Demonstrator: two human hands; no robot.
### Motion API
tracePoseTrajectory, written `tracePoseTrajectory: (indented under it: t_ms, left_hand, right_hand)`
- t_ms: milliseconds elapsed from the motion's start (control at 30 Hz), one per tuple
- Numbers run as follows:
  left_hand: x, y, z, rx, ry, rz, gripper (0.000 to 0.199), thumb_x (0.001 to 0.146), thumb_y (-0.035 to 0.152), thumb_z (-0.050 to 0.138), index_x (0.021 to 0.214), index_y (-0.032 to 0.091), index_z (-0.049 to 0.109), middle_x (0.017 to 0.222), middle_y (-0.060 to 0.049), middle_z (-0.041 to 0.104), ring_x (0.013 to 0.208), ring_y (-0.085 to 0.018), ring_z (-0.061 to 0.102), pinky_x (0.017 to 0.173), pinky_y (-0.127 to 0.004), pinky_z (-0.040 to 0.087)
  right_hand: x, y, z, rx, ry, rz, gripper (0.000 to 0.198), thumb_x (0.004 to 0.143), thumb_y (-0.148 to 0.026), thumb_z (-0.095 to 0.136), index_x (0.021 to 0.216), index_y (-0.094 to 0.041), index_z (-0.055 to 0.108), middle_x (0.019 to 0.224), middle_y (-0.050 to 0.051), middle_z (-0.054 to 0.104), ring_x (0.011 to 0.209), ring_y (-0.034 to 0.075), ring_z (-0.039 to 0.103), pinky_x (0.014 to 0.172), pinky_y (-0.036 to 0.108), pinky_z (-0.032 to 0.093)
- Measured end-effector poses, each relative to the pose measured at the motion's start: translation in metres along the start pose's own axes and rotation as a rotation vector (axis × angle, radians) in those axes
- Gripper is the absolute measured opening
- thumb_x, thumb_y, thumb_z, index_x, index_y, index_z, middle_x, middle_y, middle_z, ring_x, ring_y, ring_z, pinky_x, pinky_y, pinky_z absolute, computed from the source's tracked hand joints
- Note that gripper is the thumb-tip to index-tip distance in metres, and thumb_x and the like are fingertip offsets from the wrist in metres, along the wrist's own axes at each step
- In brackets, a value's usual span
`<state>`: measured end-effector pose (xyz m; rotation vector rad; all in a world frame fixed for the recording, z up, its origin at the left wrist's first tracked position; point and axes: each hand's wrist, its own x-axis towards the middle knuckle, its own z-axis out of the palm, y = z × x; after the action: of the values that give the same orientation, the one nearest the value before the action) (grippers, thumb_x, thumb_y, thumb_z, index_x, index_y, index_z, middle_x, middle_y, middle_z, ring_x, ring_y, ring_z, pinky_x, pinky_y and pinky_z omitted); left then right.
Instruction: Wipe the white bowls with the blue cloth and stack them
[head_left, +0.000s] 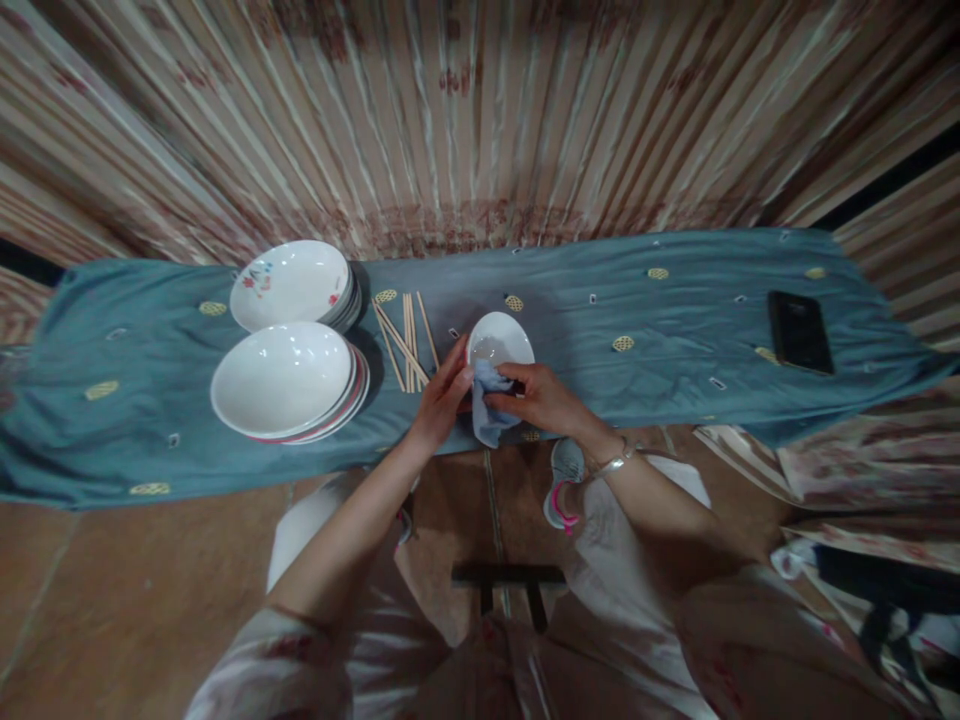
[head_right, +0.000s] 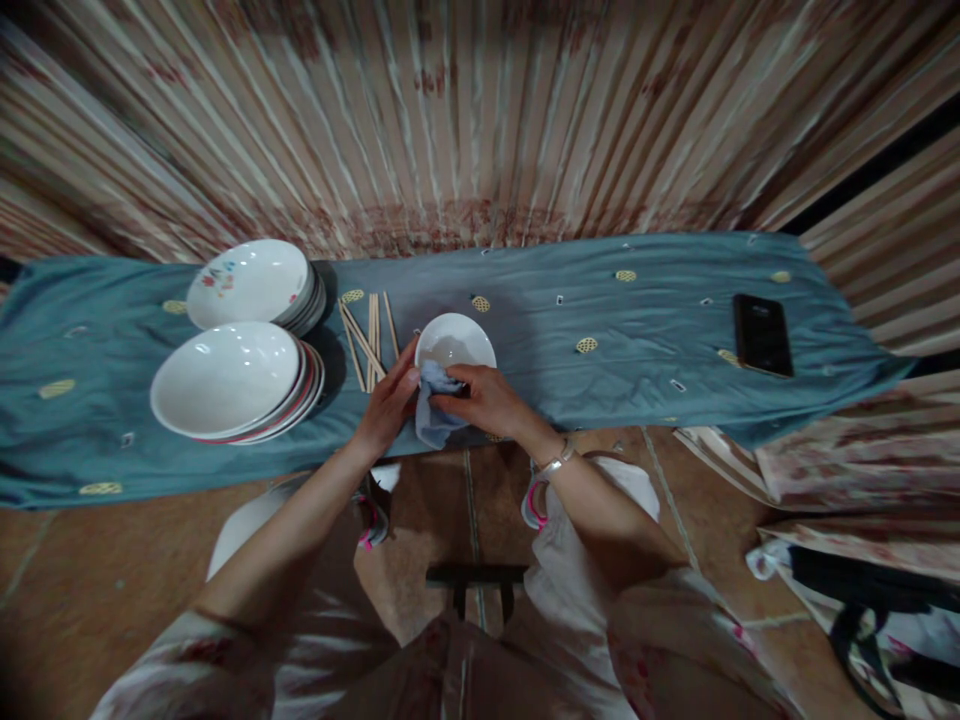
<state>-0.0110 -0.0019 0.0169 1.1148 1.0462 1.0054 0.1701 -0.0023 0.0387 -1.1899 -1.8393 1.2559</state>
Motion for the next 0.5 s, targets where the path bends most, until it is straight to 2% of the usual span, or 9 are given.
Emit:
tracePoseTrajectory:
  t_ms: [133, 233, 333, 433, 500]
  left_hand:
    - [0.001, 0.002, -0.001, 0.062, -0.007, 0.073, 0.081, 0.089, 0.064, 0.056, 0.153, 0.016, 0.046, 0.16, -0.012, 0.046, 0.148, -0.031, 0.042, 0.122, -0.044, 0.036]
    - [0.0, 0.006, -0.002, 0.134, -0.005, 0.101, 0.078, 0.091, 0.065, 0.052, 0.151, 0.014, 0.049, 0.158, -0.012, 0.048, 0.149, -0.03, 0.041, 0.124, -0.041, 0.033]
    - [-0.001, 0.005, -0.001, 0.101, 0.006, 0.04, 0.074, 0.093, 0.063, 0.05, 0.151, 0.017, 0.049, 0.155, -0.011, 0.053, 0.145, -0.03, 0.046, 0.118, -0.043, 0.042]
    - [-0.001, 0.0, 0.0, -0.016, 0.001, -0.054, 0.074, 0.092, 0.063, 0.053, 0.154, 0.024, 0.044, 0.156, -0.008, 0.052, 0.136, -0.032, 0.054, 0.101, -0.046, 0.057]
    - [-0.001, -0.004, 0.0, -0.053, -0.007, -0.057, 0.076, 0.089, 0.065, 0.057, 0.154, 0.028, 0.044, 0.16, -0.007, 0.047, 0.134, -0.033, 0.056, 0.091, -0.045, 0.062]
  right_hand:
    - [0.009, 0.0, 0.004, -0.02, 0.099, 0.01, 0.038, 0.078, -0.053, 0.065, 0.067, -0.019, 0.053, 0.063, -0.006, 0.046, 0.062, 0.01, 0.041, 0.057, 0.023, 0.031]
    - [0.017, -0.001, 0.006, -0.022, 0.151, 0.025, 0.043, 0.077, -0.059, 0.064, 0.064, -0.02, 0.05, 0.061, -0.006, 0.042, 0.06, 0.01, 0.039, 0.056, 0.023, 0.029]
    - [0.025, -0.002, 0.009, 0.035, 0.217, 0.041, 0.046, 0.075, -0.062, 0.063, 0.062, -0.021, 0.048, 0.06, -0.006, 0.039, 0.059, 0.009, 0.037, 0.054, 0.023, 0.029]
    - [0.032, -0.001, 0.012, 0.094, 0.294, 0.065, 0.05, 0.073, -0.066, 0.064, 0.059, -0.022, 0.046, 0.059, -0.006, 0.037, 0.059, 0.009, 0.036, 0.053, 0.023, 0.028]
    - [0.036, 0.001, 0.012, 0.129, 0.329, 0.077, 0.052, 0.072, -0.068, 0.065, 0.058, -0.022, 0.045, 0.059, -0.006, 0.038, 0.059, 0.009, 0.036, 0.054, 0.023, 0.029]
